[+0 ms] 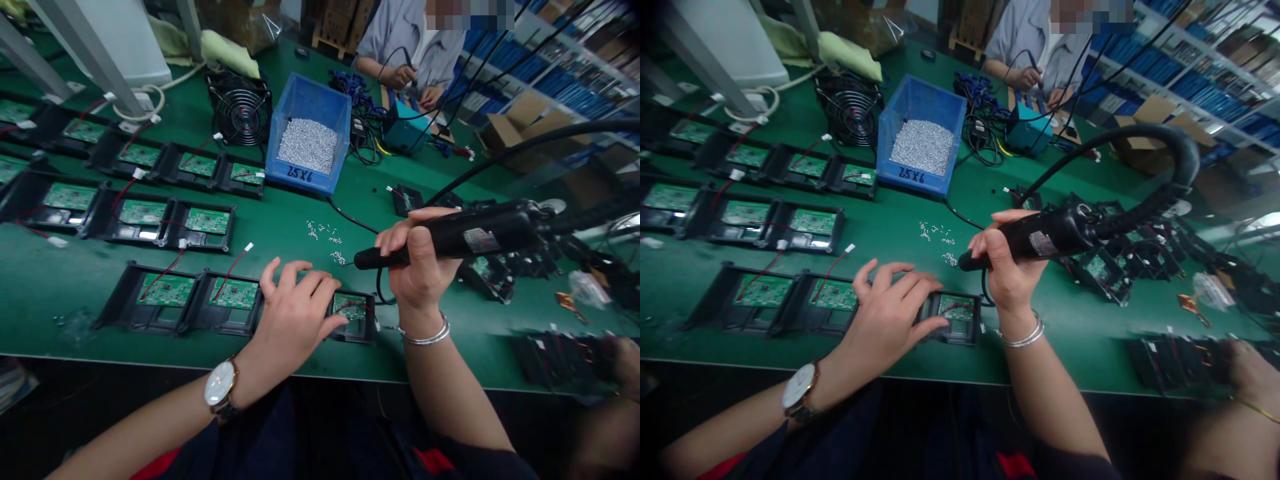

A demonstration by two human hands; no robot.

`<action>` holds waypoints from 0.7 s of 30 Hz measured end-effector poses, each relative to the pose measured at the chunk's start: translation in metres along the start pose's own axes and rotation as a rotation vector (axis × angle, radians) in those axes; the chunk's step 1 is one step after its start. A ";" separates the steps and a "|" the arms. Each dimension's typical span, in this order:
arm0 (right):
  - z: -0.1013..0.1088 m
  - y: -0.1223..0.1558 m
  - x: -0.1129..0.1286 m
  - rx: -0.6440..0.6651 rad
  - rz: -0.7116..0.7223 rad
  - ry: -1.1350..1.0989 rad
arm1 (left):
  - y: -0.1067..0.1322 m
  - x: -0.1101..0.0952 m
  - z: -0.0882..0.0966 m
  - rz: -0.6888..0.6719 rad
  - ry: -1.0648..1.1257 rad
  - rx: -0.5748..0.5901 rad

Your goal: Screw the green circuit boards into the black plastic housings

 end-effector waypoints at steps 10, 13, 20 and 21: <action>-0.018 0.002 0.051 -0.015 0.053 -0.063 | 0.006 0.028 0.021 0.107 0.056 -0.136; -0.030 0.006 0.069 -0.013 0.015 -0.096 | 0.003 0.029 0.021 0.101 0.102 -0.164; -0.045 0.013 0.083 -0.050 -0.045 -0.197 | 0.004 0.030 0.023 0.106 0.103 -0.229; -0.045 0.014 0.083 -0.056 -0.053 -0.196 | 0.005 0.031 0.024 0.112 0.098 -0.240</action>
Point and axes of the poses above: each hand's wrist, its own y-axis away from the middle knuckle, its own z-axis out of the back of the hand, x = y × z, the point moved 1 cm from there along -y, towards the middle knuckle, and after that the axes turned 11 degrees about -z, right-handed, at the moved point
